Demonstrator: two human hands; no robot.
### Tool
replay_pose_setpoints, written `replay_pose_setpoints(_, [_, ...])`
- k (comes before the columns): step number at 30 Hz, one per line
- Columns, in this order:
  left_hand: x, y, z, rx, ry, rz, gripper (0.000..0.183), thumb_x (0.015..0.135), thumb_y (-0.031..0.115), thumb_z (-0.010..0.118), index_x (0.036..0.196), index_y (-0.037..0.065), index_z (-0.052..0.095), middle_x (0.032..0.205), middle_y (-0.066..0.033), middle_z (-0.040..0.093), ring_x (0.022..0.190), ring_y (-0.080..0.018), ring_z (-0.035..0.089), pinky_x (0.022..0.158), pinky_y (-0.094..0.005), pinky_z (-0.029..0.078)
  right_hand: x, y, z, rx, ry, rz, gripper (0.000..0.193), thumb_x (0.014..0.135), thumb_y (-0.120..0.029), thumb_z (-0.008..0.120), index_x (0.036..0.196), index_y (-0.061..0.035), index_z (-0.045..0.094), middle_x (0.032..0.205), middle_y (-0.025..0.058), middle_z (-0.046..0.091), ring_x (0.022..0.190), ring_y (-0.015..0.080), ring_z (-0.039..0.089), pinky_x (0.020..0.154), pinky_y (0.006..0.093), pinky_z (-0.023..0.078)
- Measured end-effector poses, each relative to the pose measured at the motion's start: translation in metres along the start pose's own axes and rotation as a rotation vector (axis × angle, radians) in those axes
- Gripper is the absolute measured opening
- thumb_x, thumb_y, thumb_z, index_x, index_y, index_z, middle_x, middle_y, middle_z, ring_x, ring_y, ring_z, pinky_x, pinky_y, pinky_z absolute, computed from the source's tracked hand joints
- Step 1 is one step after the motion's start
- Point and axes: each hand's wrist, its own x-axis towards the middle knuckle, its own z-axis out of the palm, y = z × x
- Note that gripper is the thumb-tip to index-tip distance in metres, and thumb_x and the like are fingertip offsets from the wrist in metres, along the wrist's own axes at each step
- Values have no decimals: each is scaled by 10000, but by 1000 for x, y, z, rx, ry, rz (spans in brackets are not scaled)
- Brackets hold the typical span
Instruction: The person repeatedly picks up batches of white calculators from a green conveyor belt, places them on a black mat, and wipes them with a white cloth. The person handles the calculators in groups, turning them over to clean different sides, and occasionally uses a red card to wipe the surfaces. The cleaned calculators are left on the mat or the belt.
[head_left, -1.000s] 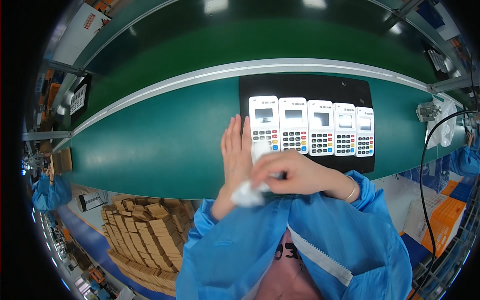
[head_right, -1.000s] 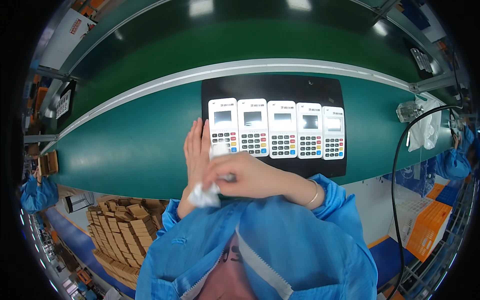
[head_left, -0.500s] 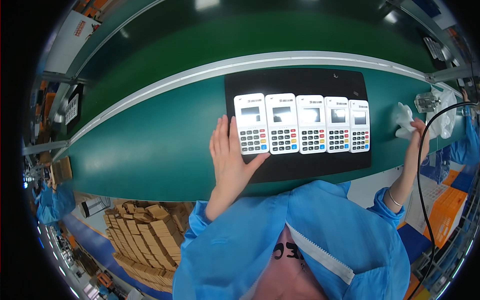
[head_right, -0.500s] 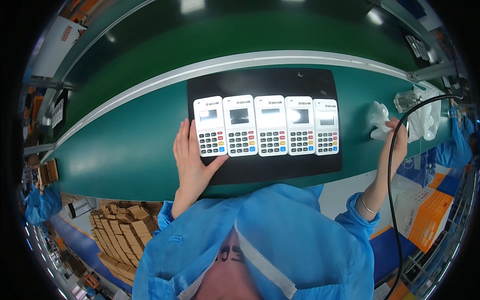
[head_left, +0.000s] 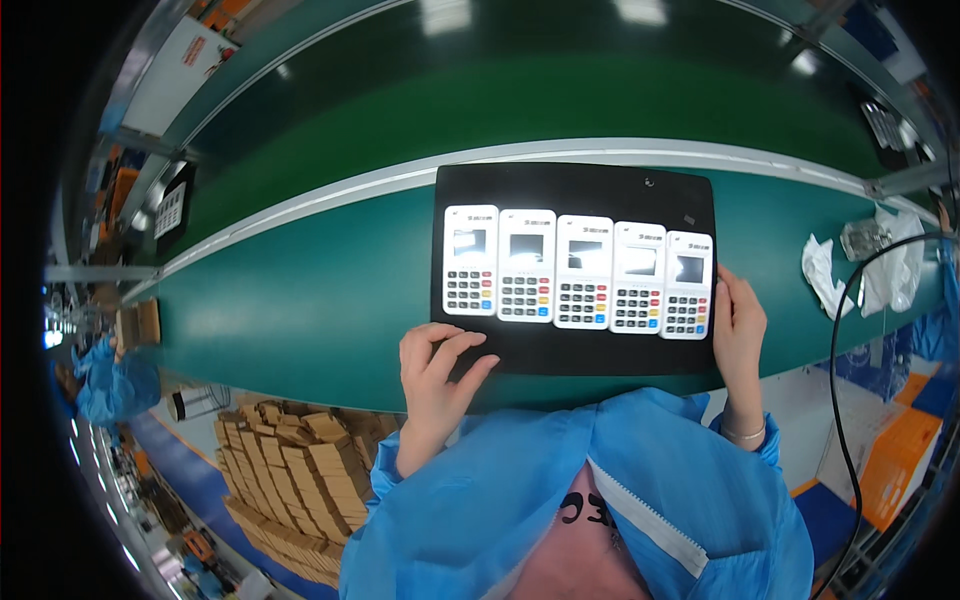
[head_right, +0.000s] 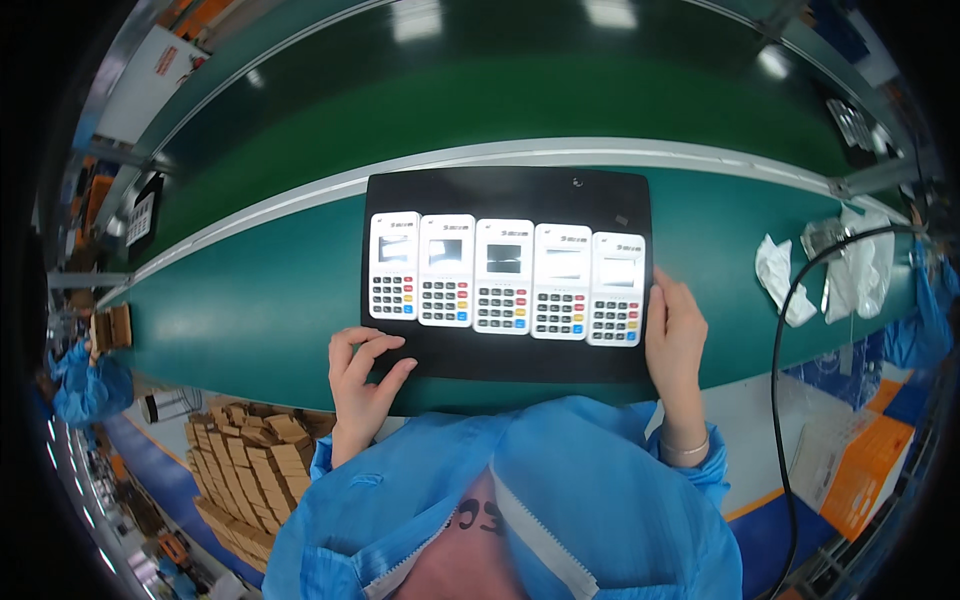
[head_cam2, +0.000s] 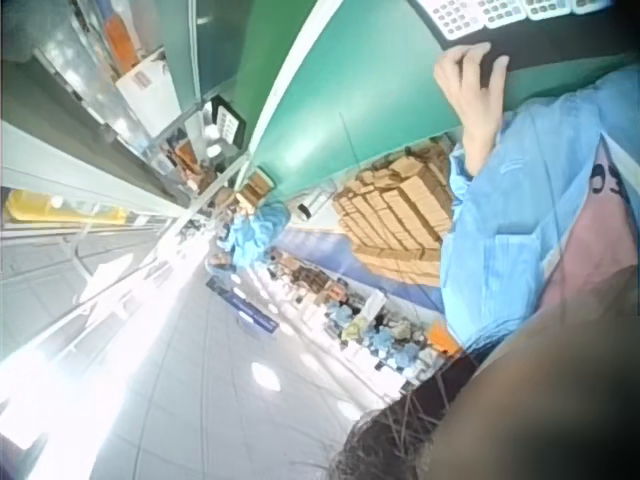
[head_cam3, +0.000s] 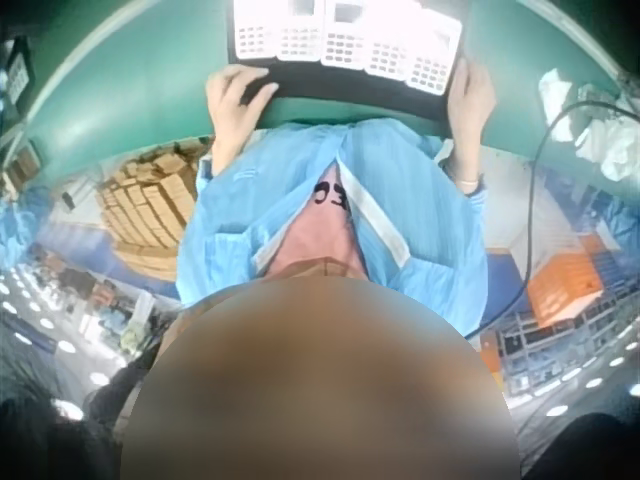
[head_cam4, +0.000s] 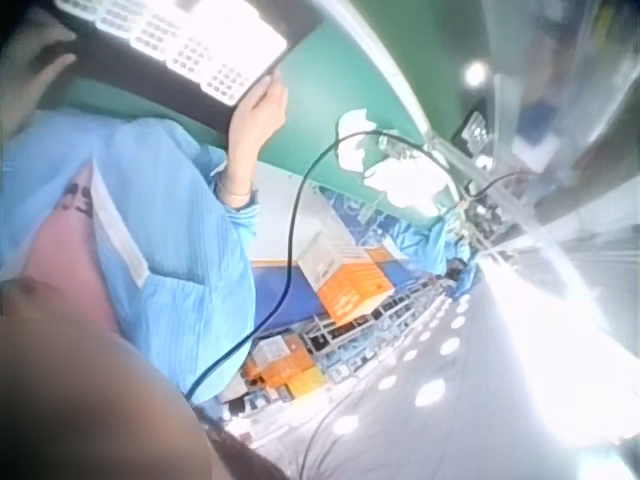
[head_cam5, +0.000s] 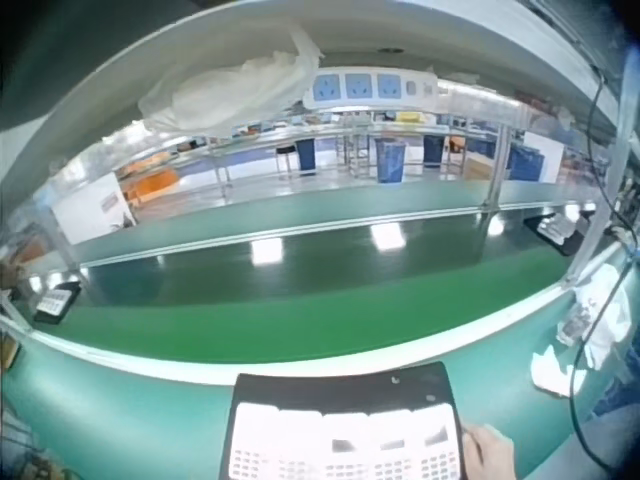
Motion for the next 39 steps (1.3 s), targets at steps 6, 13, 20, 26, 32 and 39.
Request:
replay_pose_setpoints(6, [-17, -33, -32, 312, 117, -178, 637, 675, 293, 920, 1241, 134, 676, 1381, -116, 517, 1298, -338, 477, 1068, -476, 389, -18, -92, 35, 490, -877, -510, 543, 932, -8, 625, 1463, -54, 516, 1443, 155, 521, 1330, 309, 518, 1130, 426, 400])
replay_pose_setpoints(13, [-11, -83, -50, 421, 164, -293, 874, 701, 422, 895, 1452, 135, 552, 1582, -244, 348, 1454, -414, 352, 1223, -577, 193, -15, -99, 63, 1, -583, -850, 436, 881, -82, 674, 1313, -53, 621, 1438, 199, 511, 1388, 388, 444, 1173, 529, 331])
replay_pose_setpoints(20, [68, -113, -31, 552, 202, -234, 869, 764, 554, 803, 1434, 61, 551, 1474, -377, 429, 1437, -442, 384, 1221, -589, 142, -17, -93, 66, 128, -567, -802, 398, 873, -100, 693, 1266, -64, 644, 1403, 180, 536, 1378, 366, 451, 1161, 545, 326])
replay_pose_setpoints(26, [225, -107, 14, 260, 598, 51, 398, 876, 227, 751, 1232, 93, 634, 1271, -162, 553, 1225, -352, 485, 1070, -490, 345, -15, -87, 69, 140, -496, -808, 350, 867, -137, 710, 1211, -92, 663, 1369, 145, 547, 1361, 341, 462, 1148, 514, 346])
replay_pose_setpoints(32, [223, -20, 100, -36, 4, 554, 57, 912, 89, 703, 957, 57, 690, 949, -91, 625, 895, -251, 607, 754, -362, 500, -18, -67, 75, 167, -472, -825, 367, 862, -178, 721, 1218, -115, 660, 1375, 116, 557, 1371, 306, 458, 1152, 482, 342])
replay_pose_setpoints(39, [199, -8, 97, -145, -206, 295, 206, 870, 69, 758, 1063, 64, 688, 738, -39, 545, 642, -160, 515, 597, -301, 455, -26, -55, 98, 195, -338, -883, 362, 885, -213, 697, 1230, -118, 642, 1380, 116, 558, 1384, 295, 450, 1172, 477, 326])
